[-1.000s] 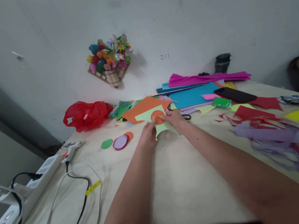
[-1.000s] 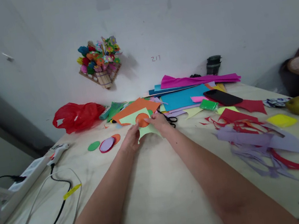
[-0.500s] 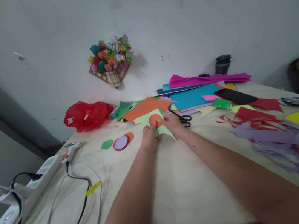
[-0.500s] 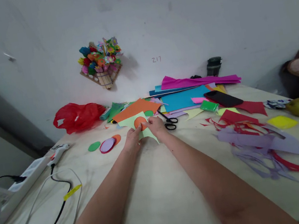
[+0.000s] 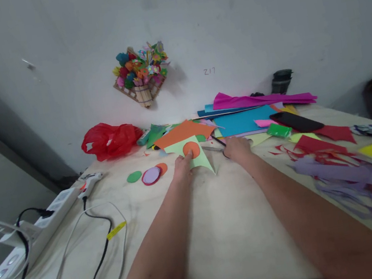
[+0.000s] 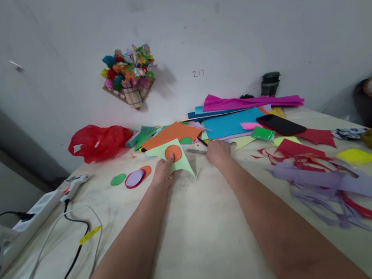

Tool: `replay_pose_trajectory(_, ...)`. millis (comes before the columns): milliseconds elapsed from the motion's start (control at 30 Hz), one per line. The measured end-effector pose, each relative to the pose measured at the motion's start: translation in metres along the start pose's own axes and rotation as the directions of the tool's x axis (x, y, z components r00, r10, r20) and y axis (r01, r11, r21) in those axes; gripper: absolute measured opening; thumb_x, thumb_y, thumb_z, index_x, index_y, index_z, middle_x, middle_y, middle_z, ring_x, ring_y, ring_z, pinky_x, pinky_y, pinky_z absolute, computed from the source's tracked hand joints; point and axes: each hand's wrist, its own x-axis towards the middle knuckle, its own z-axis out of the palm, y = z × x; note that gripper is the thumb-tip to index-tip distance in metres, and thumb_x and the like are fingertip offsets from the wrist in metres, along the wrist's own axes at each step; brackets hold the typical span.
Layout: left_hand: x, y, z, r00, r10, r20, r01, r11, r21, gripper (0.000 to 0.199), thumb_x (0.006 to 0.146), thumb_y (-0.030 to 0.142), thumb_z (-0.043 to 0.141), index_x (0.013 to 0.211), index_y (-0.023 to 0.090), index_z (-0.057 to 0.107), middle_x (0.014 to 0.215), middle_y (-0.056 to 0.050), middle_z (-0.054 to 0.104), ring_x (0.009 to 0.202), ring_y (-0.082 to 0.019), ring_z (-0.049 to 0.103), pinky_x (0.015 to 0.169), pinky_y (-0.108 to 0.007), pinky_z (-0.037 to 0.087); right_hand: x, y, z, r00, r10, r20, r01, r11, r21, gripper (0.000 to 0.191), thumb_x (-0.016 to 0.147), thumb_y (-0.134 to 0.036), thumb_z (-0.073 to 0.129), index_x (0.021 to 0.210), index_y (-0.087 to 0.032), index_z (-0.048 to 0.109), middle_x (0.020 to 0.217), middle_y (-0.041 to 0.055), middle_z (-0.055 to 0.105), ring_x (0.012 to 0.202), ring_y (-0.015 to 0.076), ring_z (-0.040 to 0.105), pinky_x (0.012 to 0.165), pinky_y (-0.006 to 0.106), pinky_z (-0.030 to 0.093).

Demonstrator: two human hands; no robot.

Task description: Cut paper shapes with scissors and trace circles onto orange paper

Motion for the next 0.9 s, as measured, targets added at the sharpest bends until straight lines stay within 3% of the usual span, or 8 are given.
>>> replay_pose_trajectory(67, 0.001, -0.001, 0.0, 1.0, 0.019, 0.002, -0.019, 1.0, -0.025, 0.023, 0.065, 0.023, 0.071, 0.082, 0.014, 0.057, 0.067, -0.003, 0.064, 0.056, -0.014, 0.061, 0.052, -0.024, 0.049, 0.001, -0.002, 0.001, 0.999, 0.006, 0.042, -0.004, 0.999, -0.036, 0.032, 0.077, -0.029, 0.054, 0.104, -0.013, 0.06, 0.103, 0.0192, 0.059, 0.101, 0.0312, 0.053, 0.08, 0.041, 0.04)
replay_pose_trajectory(233, 0.003, -0.001, 0.0, 0.998, 0.02, -0.053, -0.022, 0.999, -0.041, 0.019, 0.067, 0.021, 0.07, 0.081, 0.014, 0.058, 0.066, -0.004, 0.064, 0.058, -0.016, 0.062, 0.056, -0.026, 0.051, -0.001, -0.009, -0.004, 0.997, -0.075, 0.008, 0.076, 0.986, -0.148, 0.029, 0.074, -0.023, 0.054, 0.1, -0.012, 0.063, 0.106, 0.0173, 0.058, 0.105, 0.0311, 0.049, 0.082, 0.038, 0.04)
replay_pose_trajectory(433, 0.006, -0.002, -0.003, 0.999, 0.042, -0.02, -0.044, 0.994, -0.101, 0.026, 0.064, 0.021, 0.072, 0.085, 0.015, 0.059, 0.071, -0.005, 0.066, 0.065, -0.018, 0.064, 0.063, -0.027, 0.053, -0.008, -0.016, -0.015, 0.996, -0.008, 0.088, 0.025, 0.981, -0.192, 0.039, 0.071, -0.027, 0.055, 0.106, -0.011, 0.061, 0.112, 0.0178, 0.054, 0.107, 0.0313, 0.048, 0.08, 0.037, 0.042)
replay_pose_trajectory(700, 0.007, -0.002, -0.005, 0.998, 0.033, -0.062, -0.039, 0.996, -0.086, 0.031, 0.06, 0.024, 0.075, 0.084, 0.015, 0.059, 0.076, -0.006, 0.066, 0.066, -0.018, 0.064, 0.061, -0.028, 0.052, -0.011, -0.019, -0.014, 0.974, -0.082, 0.21, 0.132, 0.962, -0.239, 0.033, 0.074, -0.019, 0.052, 0.105, -0.011, 0.062, 0.106, 0.0173, 0.059, 0.101, 0.0275, 0.055, 0.078, 0.035, 0.043)
replay_pose_trajectory(900, 0.006, -0.001, -0.007, 0.999, 0.032, -0.017, -0.034, 0.993, -0.111, 0.034, 0.059, 0.026, 0.077, 0.086, 0.016, 0.058, 0.077, -0.006, 0.066, 0.072, -0.02, 0.065, 0.067, -0.029, 0.052, -0.006, -0.012, -0.014, 0.979, -0.135, 0.156, 0.167, 0.963, -0.21, 0.028, 0.072, -0.015, 0.052, 0.098, -0.013, 0.064, 0.1, 0.0162, 0.063, 0.093, 0.0265, 0.059, 0.073, 0.035, 0.044)
